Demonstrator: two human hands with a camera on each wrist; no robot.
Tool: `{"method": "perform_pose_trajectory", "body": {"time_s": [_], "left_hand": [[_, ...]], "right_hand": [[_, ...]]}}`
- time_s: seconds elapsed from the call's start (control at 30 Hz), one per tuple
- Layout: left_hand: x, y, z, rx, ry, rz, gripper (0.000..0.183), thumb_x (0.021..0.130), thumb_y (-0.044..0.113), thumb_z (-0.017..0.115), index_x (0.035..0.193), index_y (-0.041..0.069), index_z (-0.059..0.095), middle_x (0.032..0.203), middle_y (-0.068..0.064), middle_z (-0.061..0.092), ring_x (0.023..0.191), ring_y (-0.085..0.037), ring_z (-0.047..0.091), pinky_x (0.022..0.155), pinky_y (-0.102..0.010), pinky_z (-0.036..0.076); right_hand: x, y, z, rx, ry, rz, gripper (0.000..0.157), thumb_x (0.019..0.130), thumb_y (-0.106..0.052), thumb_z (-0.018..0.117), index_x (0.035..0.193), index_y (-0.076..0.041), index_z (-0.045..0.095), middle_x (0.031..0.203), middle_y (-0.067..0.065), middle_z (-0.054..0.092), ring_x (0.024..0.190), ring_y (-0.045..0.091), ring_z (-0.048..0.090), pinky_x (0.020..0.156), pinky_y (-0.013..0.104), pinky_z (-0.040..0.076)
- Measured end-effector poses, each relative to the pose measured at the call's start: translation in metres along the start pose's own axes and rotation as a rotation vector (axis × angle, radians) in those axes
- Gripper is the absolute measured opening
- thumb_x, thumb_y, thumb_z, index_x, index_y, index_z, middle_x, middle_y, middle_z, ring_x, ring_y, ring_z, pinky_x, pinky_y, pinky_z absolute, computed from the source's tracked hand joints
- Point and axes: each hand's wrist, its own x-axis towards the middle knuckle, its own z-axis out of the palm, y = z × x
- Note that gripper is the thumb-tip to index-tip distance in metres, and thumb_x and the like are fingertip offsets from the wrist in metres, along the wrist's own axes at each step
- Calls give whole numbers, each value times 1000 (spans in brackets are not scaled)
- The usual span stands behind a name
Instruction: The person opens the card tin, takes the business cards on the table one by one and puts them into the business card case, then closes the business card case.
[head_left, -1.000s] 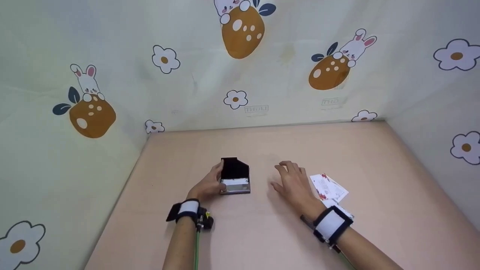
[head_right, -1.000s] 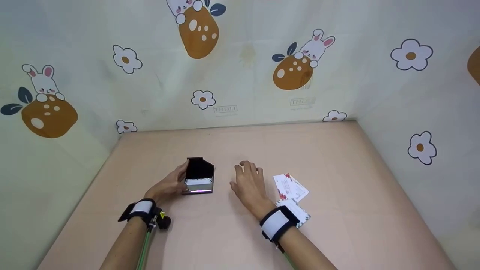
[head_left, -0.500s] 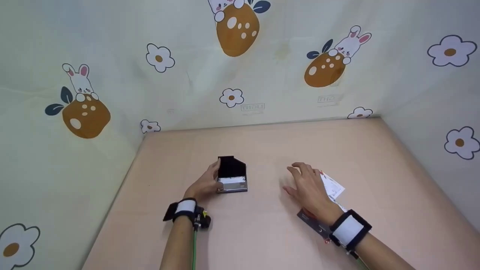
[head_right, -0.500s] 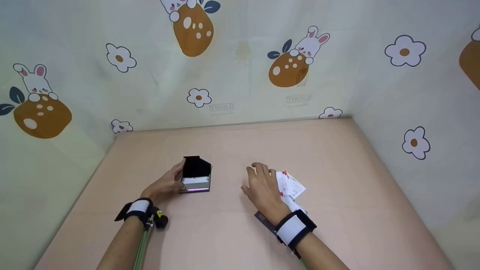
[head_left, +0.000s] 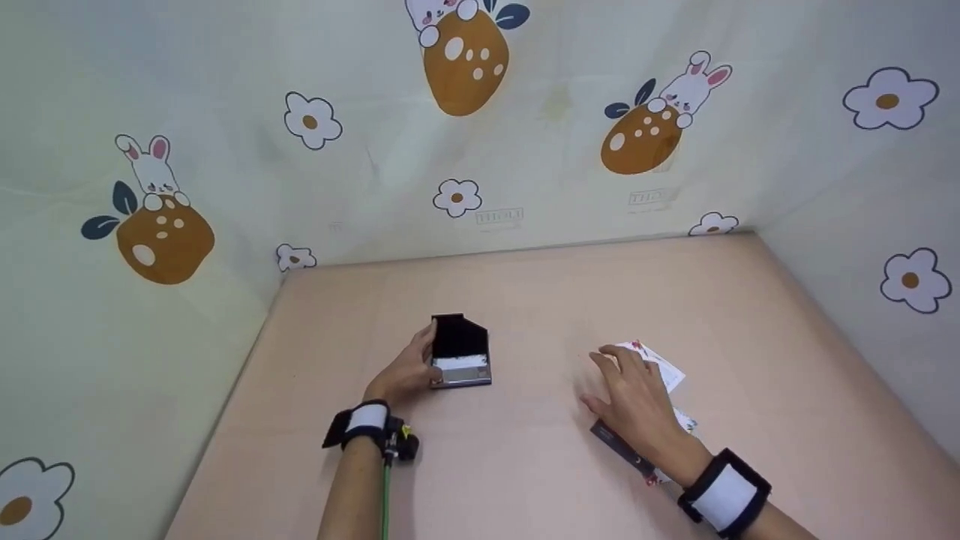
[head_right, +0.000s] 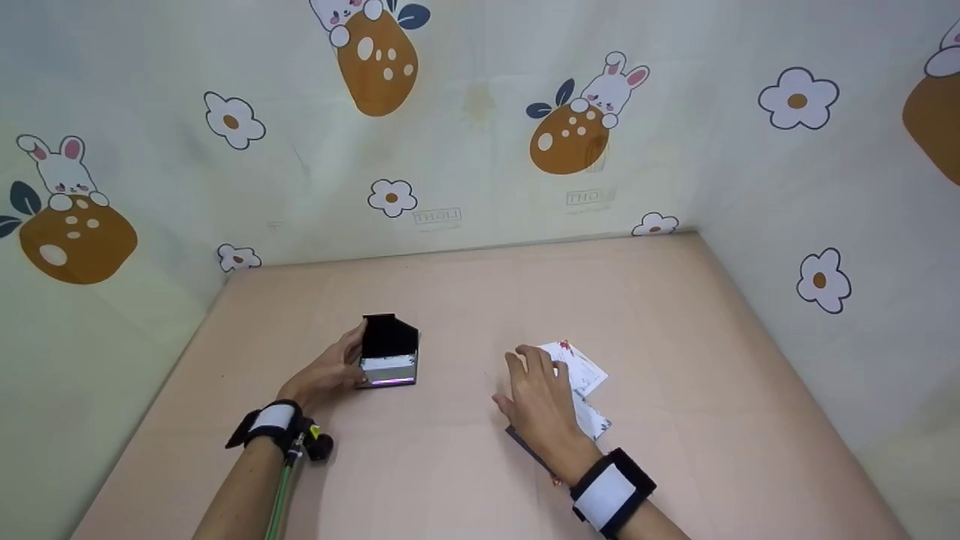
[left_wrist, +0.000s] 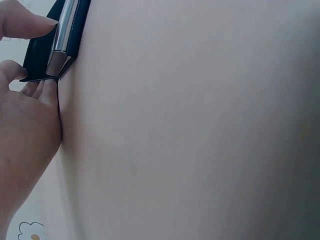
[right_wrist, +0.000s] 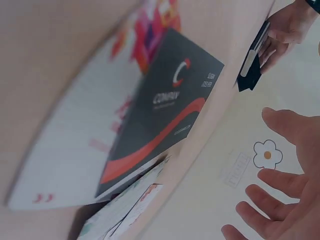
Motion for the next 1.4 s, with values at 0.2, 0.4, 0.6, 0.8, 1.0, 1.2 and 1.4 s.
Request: {"method": "perform_pose_trajectory", "body": {"time_s": [0.2, 0.4, 0.6, 0.8, 1.0, 1.2, 1.4], "left_hand": [[-1, 0, 0, 0, 10, -10, 106, 73, -7, 59, 162, 14, 6, 170, -11, 5, 157, -32, 13, 128, -43, 17], [0, 0, -1, -3, 5, -6, 106, 72, -7, 59, 162, 14, 6, 170, -12, 6, 157, -32, 12, 128, -43, 17], [1, 0, -1, -15, 12, 24, 108, 70, -8, 58, 162, 11, 6, 169, -15, 7, 157, -33, 11, 128, -43, 16], [1, -1, 0, -12, 12, 27, 107, 70, -8, 58, 162, 11, 6, 170, -14, 6, 157, -33, 11, 128, -43, 15], [0, -2, 0, 4, 9, 17, 106, 72, -7, 58, 162, 13, 6, 170, -12, 6, 157, -32, 11, 128, -43, 15], [0, -2, 0, 7, -2, 27, 104, 73, -7, 58, 162, 13, 6, 170, -12, 5, 157, -32, 12, 128, -43, 16], [2, -3, 0, 13, -3, 16, 105, 74, -8, 57, 162, 13, 5, 170, -12, 4, 157, -32, 11, 128, -43, 16]], "right_hand": [[-17, 1, -6, -26, 13, -11, 69, 64, -29, 93, 120, 0, 67, 121, 18, 65, 112, 35, 62, 79, 46, 51], [-34, 4, -14, -60, 11, -21, 72, 62, -35, 93, 120, -2, 67, 116, 17, 66, 110, 34, 62, 78, 45, 47], [-41, 6, -25, -81, -112, 21, 76, 65, -39, 91, 127, -3, 65, 120, 16, 64, 112, 34, 61, 83, 47, 48], [-46, 2, -36, -73, -283, 104, 80, 67, -41, 90, 133, -4, 62, 127, 17, 63, 114, 33, 60, 89, 52, 48], [-48, 3, -42, -61, -401, 135, 82, 67, -42, 89, 133, -3, 61, 124, 17, 63, 109, 30, 60, 87, 54, 49], [-47, 7, -43, 27, -560, 237, 85, 69, -38, 89, 138, -1, 56, 128, 22, 61, 102, 28, 60, 90, 54, 51], [-48, 12, -42, 91, -608, 297, 83, 70, -35, 89, 138, 0, 56, 126, 24, 61, 100, 28, 59, 91, 52, 51]]}}
